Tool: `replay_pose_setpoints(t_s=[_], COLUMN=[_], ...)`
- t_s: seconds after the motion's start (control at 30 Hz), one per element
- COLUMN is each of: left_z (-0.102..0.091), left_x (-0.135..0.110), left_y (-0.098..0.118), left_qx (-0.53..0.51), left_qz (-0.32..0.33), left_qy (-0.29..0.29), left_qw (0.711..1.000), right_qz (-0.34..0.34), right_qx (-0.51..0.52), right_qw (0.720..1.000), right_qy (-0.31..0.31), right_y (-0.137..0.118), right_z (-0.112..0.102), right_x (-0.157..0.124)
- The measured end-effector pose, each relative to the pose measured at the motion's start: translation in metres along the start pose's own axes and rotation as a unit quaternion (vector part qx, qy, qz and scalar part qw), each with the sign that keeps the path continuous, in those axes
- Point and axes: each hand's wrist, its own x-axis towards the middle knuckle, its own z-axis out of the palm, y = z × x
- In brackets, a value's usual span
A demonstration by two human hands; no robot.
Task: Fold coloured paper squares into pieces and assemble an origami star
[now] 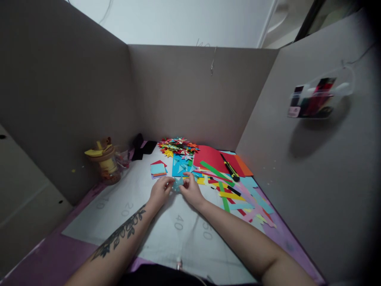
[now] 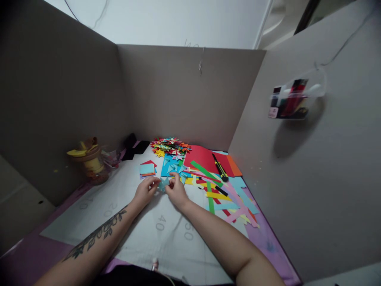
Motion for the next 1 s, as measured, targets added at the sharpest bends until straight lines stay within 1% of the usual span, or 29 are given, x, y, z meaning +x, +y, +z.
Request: replay_pose_setpoints(t_s=[0.17,0.27,0.4,0.57,0.73,0.87,0.93,1.0], left_z=[-0.0018,-0.0013,0.0002,0.0003,0.0003,-0.0009,-0.0015,-0.0016], left_x=[-0.0003,0.0000,0.0009,0.0011,0.0021,0.0040,0.0048,0.0049], left_y=[0.0015,0.0023,0.0031,0.0052,0.0037,0.0013,0.0008,0.0004], left_qx=[-0.006,-0.012,-0.027,-0.026,-0.016,-0.021,-0.026,-0.032], left_qz=[0.000,-0.015,-0.033,-0.021,-0.058,-0.088,-0.089,-0.074], left_qy=[0.002,-0.002,-0.024,-0.045,-0.013,0.014,0.027,0.027], left_qw=[1.000,1.000,0.999,0.998,0.998,0.996,0.995,0.996], right_qz=[0.005,0.005,0.004,0.009,0.013,0.029,0.041,0.048], right_qx=[0.010,0.015,0.010,0.007,0.031,0.059,0.069,0.074], right_qw=[1.000,1.000,1.000,1.000,0.999,0.998,0.997,0.996], right_qy=[0.008,0.008,0.005,0.007,0.002,-0.004,-0.007,-0.008], right_y=[-0.0011,-0.0006,-0.0008,-0.0034,-0.0024,0.0004,0.0003,-0.0007], right_z=[-0.0002,-0.0003,-0.0003,0.0001,0.0007,0.0006,0.0004,0.0004], right_x=[0.0005,0.0003,-0.0005,-0.0010,-0.0005,0.0009,0.0017,0.0021])
